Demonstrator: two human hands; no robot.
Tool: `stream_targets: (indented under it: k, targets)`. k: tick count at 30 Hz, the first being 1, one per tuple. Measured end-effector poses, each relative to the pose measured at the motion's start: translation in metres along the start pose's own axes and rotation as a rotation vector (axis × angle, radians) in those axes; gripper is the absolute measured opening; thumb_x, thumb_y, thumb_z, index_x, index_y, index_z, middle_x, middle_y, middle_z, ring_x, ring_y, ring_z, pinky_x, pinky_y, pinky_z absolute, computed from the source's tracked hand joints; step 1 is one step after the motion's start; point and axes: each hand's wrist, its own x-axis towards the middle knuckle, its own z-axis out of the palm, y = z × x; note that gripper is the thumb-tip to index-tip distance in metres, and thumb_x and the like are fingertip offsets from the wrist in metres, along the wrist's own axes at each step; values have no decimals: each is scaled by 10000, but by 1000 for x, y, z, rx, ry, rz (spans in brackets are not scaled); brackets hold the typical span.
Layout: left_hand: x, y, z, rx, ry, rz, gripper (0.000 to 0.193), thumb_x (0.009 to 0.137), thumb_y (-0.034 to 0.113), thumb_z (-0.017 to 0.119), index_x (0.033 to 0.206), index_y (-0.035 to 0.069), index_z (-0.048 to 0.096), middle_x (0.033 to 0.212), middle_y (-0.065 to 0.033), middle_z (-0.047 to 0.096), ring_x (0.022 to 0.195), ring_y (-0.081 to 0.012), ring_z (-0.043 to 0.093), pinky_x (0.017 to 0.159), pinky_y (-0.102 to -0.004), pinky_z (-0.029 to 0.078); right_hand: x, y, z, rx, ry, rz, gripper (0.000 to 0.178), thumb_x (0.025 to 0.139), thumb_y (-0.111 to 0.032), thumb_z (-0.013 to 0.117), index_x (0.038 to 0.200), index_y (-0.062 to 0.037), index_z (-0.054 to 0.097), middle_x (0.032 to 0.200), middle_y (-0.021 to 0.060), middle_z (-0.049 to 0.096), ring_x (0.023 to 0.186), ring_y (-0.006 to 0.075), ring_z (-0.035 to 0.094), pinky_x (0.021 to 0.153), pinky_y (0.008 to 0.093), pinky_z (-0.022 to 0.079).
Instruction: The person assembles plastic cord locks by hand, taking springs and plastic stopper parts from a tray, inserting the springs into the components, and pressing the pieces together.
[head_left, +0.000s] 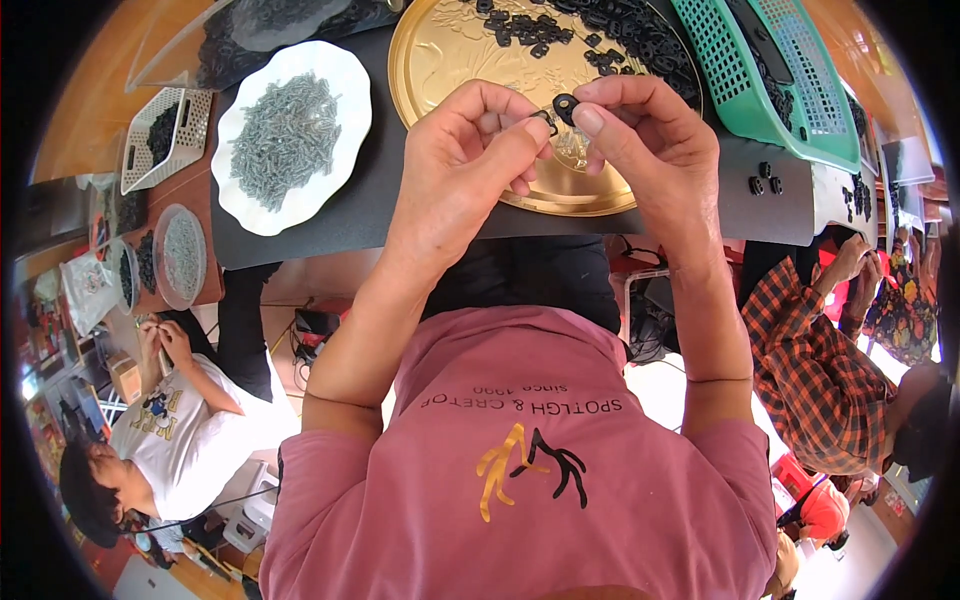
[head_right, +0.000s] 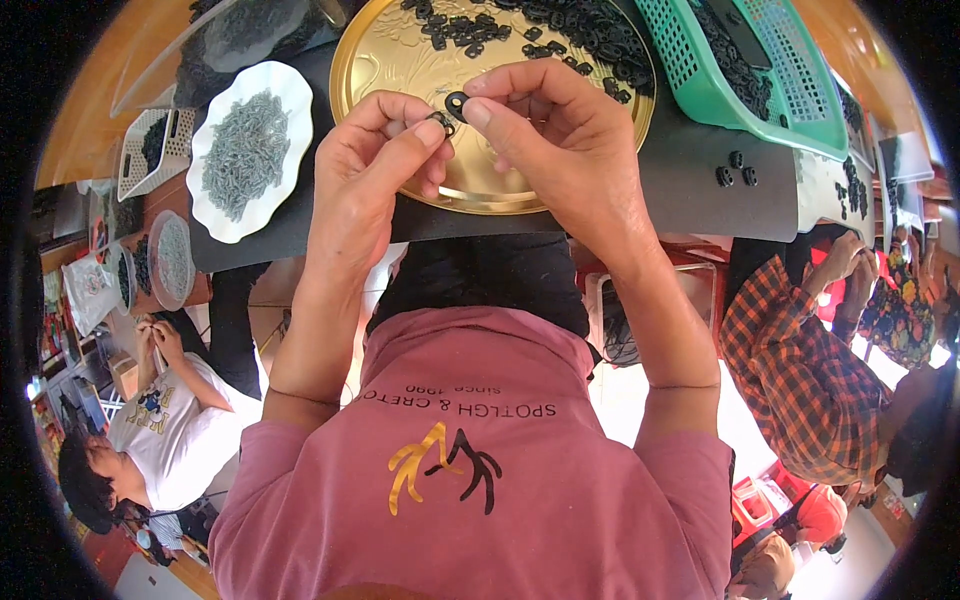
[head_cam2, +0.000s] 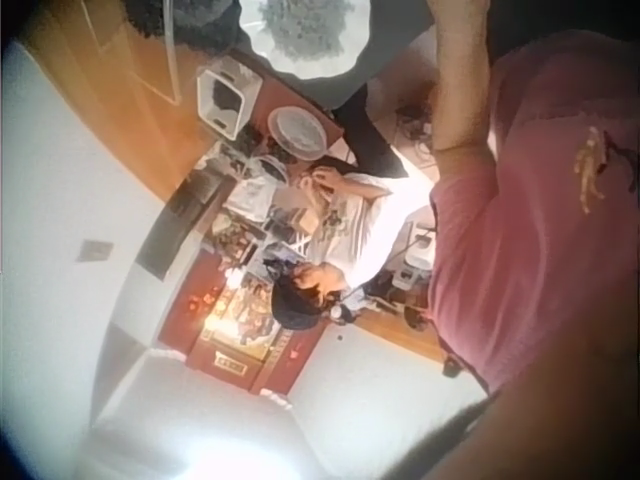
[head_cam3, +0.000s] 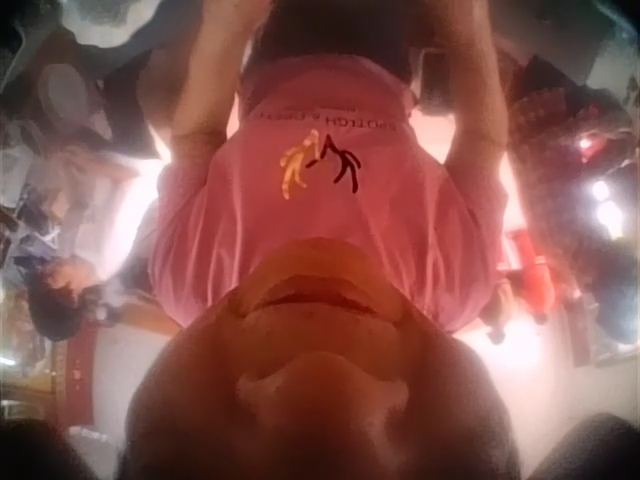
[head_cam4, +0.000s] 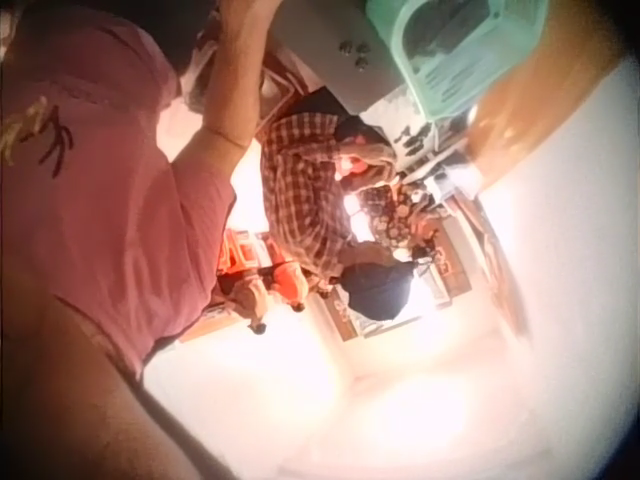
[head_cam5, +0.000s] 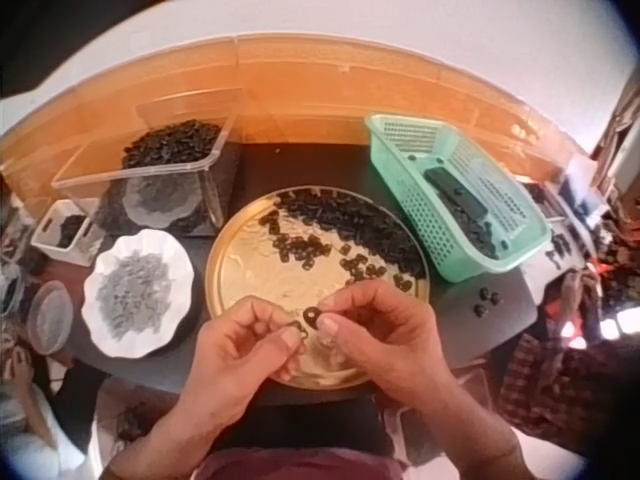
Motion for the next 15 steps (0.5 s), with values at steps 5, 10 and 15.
stream_targets:
  k: [5,10,15]
  targets:
    - [1,1,2,-47,16,-17,113,889,102,599,959,15,580,784,-57,636,648,-82,580,569,-208,461,-2,-1,4,5,4,30,170,849,-57,658,1002,5,622,853,19,635,700,39,546,593,188,446]
    - [2,-2,2,-108,11,-22,113,891,102,608,951,8,590,808,-85,653,651,-108,598,584,-238,488,-1,0,6,14,39,15,168,854,-63,654,1001,9,616,838,22,638,697,42,558,592,190,460]
    - [4,-3,1,-206,-13,-30,118,876,61,626,949,-27,597,800,-111,663,668,-124,625,597,-237,530,-3,1,8,23,47,21,147,851,-30,649,988,13,615,883,58,641,687,80,570,639,212,477]
